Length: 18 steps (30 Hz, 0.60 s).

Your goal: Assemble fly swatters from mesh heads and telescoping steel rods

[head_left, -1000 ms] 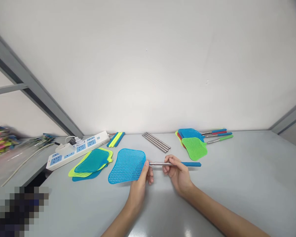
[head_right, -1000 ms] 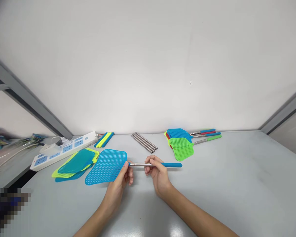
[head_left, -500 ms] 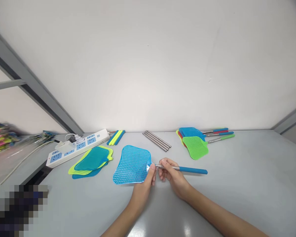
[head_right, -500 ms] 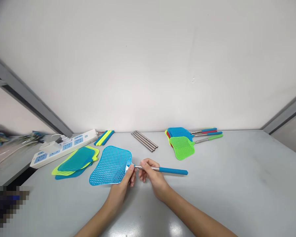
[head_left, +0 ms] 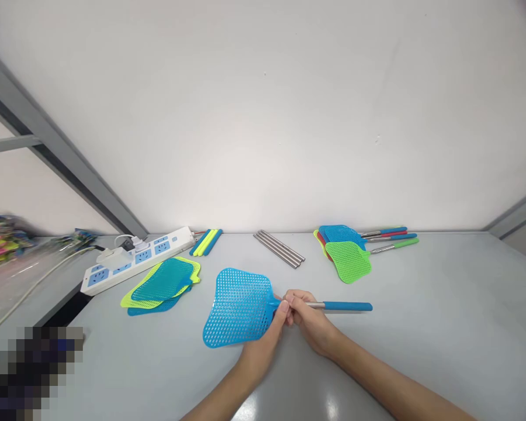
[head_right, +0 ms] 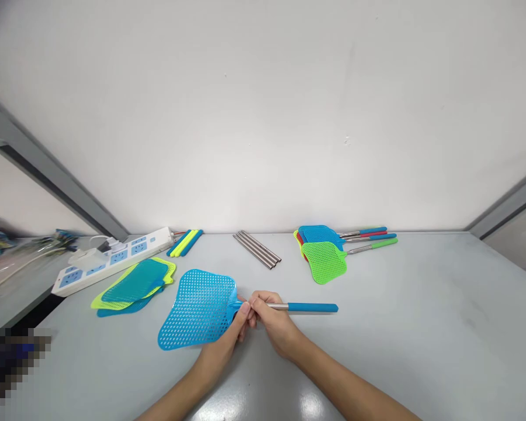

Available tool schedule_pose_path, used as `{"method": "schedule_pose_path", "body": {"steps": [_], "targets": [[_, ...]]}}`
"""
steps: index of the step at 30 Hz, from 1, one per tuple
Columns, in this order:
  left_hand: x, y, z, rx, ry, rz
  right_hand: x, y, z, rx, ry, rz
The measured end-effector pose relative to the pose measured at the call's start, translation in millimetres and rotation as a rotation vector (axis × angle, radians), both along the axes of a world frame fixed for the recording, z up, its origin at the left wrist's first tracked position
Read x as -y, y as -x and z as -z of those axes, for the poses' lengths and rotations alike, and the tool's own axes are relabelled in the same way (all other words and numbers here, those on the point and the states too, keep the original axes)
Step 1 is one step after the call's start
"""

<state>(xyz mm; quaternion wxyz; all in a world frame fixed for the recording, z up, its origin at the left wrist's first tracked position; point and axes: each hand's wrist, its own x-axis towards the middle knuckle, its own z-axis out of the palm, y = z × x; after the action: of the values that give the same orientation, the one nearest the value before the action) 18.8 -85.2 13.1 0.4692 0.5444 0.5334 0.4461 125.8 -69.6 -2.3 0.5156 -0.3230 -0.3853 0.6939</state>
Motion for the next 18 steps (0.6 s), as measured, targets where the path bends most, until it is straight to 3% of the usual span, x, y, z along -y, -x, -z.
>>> {"method": "schedule_pose_path", "body": {"steps": [10,18], "targets": [[2,1,1.0,0.123,0.017,0.058,4,-3,-9,-0.11,0.054,-0.136],[2,-2,0.4,0.107,0.024,0.02,3,0,0,-0.153,0.134,-0.063]]}}
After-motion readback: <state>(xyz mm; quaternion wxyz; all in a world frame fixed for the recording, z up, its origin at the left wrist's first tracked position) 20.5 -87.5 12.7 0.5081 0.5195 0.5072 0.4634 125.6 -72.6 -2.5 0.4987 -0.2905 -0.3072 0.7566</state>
